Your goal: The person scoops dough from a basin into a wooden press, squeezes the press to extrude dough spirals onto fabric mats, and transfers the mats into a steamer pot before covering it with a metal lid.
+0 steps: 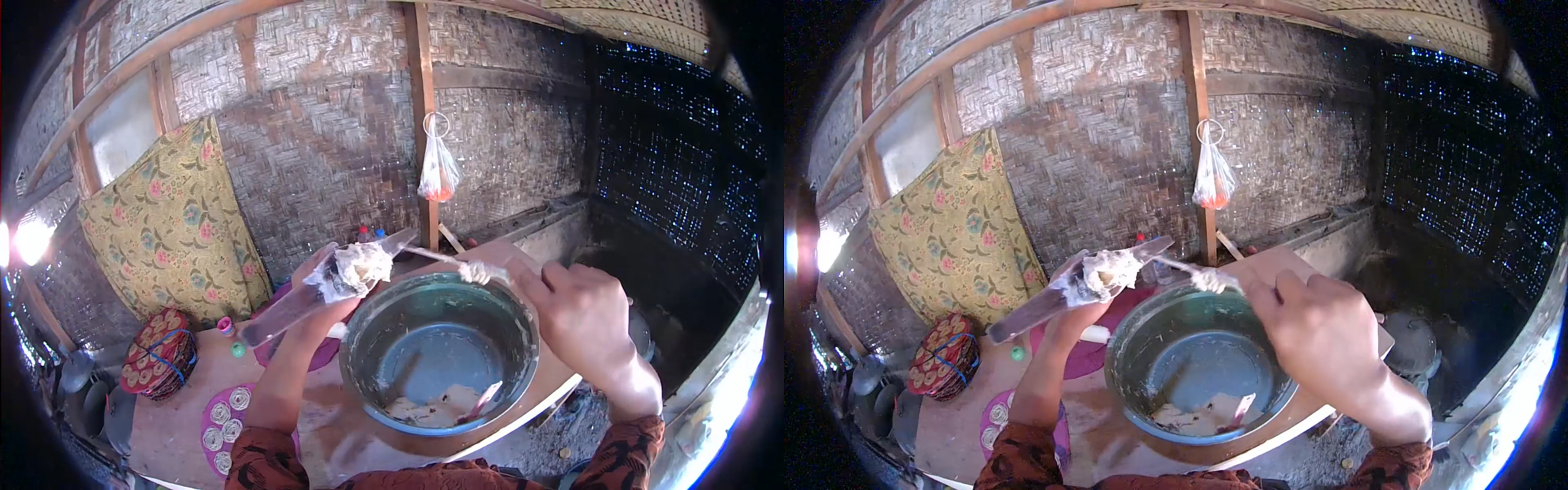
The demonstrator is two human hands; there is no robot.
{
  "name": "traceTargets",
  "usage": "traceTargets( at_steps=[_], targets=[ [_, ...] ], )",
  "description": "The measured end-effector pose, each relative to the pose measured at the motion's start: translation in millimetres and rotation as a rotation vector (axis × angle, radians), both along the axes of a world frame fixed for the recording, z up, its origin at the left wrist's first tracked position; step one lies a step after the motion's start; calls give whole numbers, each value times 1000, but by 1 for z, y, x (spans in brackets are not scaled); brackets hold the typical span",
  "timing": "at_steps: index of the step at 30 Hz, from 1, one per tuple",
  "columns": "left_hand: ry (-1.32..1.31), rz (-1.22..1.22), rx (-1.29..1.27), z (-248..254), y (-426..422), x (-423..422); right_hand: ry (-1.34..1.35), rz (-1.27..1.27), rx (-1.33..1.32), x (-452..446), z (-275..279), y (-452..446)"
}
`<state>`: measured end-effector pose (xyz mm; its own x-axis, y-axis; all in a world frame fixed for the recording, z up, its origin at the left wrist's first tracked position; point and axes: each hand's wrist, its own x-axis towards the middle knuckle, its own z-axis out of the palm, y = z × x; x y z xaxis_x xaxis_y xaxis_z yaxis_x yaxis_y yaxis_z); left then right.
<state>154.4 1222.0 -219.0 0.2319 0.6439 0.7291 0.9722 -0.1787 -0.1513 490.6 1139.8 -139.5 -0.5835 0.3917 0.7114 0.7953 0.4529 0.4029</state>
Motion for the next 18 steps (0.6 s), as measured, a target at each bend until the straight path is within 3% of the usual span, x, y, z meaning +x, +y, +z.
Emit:
traceTargets(
  at_steps=[1,4,5,7,8,10,14,16,18],
  targets=[
    [13,-188,190,-17,17,-9,17,80,36,-1,-5,13],
    [170,-69,75,-6,15,12,-28,105,45,-5,1,5],
    [-380,-493,-61,-22,36,15,-33,104,48,-8,7,5],
    [-529,-634,-47,-17,19,37,-126,143,7,-14,14,4],
    [-120,-360,105,12,-16,55,-127,136,0,-18,11,4],
    [-131,-442,-114,18,-23,65,-306,186,-18,-28,-1,10],
    [-107,-376,-91,2,-20,62,-323,113,60,-17,-26,1],
    [-95,-320,-72,-12,-4,41,-223,151,37,6,-18,-9],
    [79,-269,85,-22,12,15,-76,70,-103,29,0,-19]
  ],
)
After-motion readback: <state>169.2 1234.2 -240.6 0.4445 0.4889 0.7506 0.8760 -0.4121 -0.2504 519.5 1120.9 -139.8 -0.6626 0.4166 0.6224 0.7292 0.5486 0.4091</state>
